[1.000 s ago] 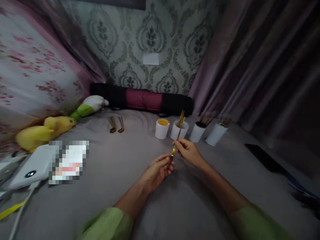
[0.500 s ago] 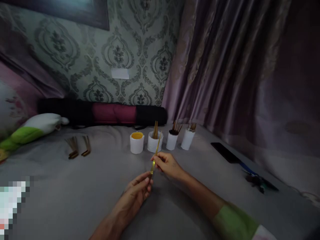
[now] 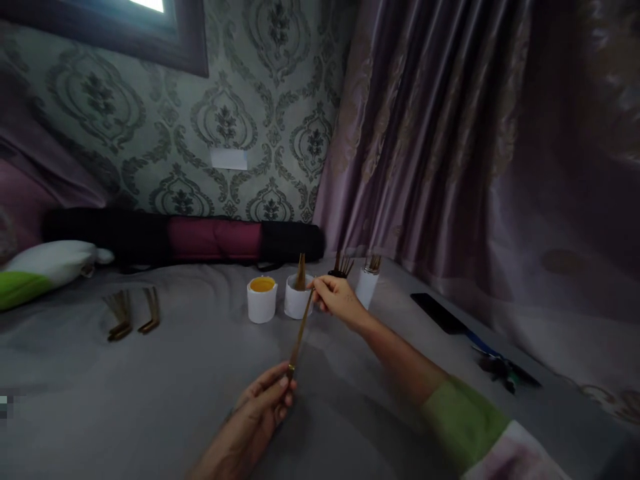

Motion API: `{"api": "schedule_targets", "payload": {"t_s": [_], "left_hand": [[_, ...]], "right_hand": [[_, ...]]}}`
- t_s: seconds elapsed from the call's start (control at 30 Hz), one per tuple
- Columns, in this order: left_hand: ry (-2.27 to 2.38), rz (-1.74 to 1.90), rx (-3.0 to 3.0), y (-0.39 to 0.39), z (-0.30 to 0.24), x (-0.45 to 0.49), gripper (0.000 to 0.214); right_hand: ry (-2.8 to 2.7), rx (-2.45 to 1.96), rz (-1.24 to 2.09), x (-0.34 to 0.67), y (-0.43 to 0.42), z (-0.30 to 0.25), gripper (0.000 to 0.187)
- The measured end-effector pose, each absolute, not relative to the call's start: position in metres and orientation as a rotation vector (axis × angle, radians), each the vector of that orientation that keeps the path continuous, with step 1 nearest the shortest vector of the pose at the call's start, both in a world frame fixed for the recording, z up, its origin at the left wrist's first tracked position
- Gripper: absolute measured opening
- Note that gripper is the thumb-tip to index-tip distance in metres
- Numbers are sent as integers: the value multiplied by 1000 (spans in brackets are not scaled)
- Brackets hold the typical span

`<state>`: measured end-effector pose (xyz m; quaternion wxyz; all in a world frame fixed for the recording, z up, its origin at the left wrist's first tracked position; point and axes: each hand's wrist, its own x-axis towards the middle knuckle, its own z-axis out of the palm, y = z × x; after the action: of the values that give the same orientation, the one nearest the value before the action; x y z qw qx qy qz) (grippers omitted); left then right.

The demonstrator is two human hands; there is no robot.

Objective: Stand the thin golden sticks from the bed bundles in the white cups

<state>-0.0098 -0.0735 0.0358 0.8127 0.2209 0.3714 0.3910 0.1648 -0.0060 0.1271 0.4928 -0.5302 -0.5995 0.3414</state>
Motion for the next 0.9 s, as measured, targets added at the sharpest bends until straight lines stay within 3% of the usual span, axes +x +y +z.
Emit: {"api": "schedule_targets", "payload": {"t_s": [0.5, 0.9], "left_hand": [[707, 868, 484, -68, 26, -14, 23], [607, 865, 270, -57, 23, -23, 17]], "right_hand": [[-1433, -1371, 869, 170, 1, 151, 19], [-1346, -1387, 635, 205, 28, 188, 20]]}}
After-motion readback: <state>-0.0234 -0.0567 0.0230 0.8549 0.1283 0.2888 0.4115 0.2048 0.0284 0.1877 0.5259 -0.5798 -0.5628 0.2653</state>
